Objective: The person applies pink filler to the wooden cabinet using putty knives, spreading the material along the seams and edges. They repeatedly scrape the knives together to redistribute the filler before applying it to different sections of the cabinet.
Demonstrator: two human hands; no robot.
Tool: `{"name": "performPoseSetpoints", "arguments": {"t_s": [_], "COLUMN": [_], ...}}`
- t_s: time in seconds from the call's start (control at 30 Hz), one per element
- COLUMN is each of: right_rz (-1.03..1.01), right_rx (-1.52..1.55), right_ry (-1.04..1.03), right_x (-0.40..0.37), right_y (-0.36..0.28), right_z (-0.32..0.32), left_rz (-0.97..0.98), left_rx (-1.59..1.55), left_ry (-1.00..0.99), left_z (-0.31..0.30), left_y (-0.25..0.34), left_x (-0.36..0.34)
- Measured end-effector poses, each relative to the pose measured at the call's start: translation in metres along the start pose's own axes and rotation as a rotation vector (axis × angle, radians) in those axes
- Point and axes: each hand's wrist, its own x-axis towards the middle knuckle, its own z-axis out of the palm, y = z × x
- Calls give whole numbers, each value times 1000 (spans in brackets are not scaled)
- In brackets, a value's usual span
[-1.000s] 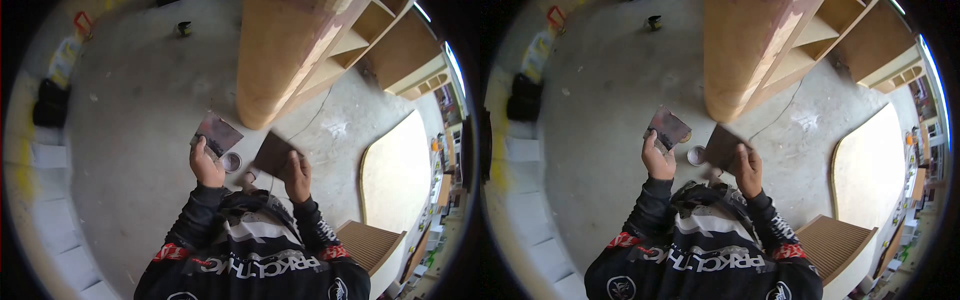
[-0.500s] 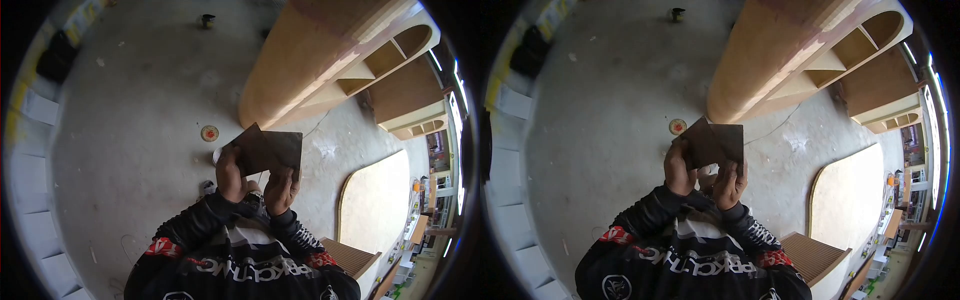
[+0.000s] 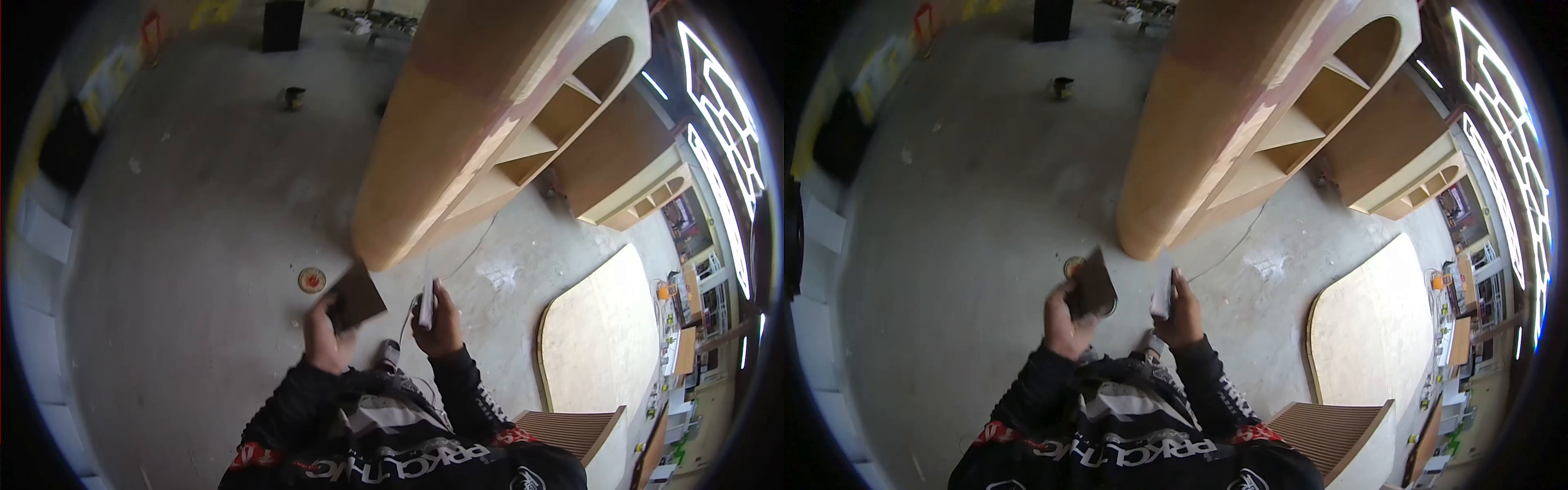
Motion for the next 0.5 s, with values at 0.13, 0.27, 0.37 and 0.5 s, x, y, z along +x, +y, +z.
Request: {"name": "performPoseSetpoints", "arguments": {"t_s": [0.13, 0.27, 0.37, 0.5], "right_rz": [252, 292, 371, 163], "right_rx": [64, -598, -346, -143], "right_ry": [240, -10, 8, 262], "right_x": [30, -7, -46, -46], "right_y": [-13, 8, 36, 48], "right_z": [44, 18, 6, -1], "left_rz": [-668, -711, -371, -40], "left_rx": [-951, -1148, -464, -384], "left_ry": [-206, -40, 132, 398], "left_z": [32, 26, 9, 8], "left_y": [61, 38, 50, 5], "left_x": [-10, 5, 19, 29]}}
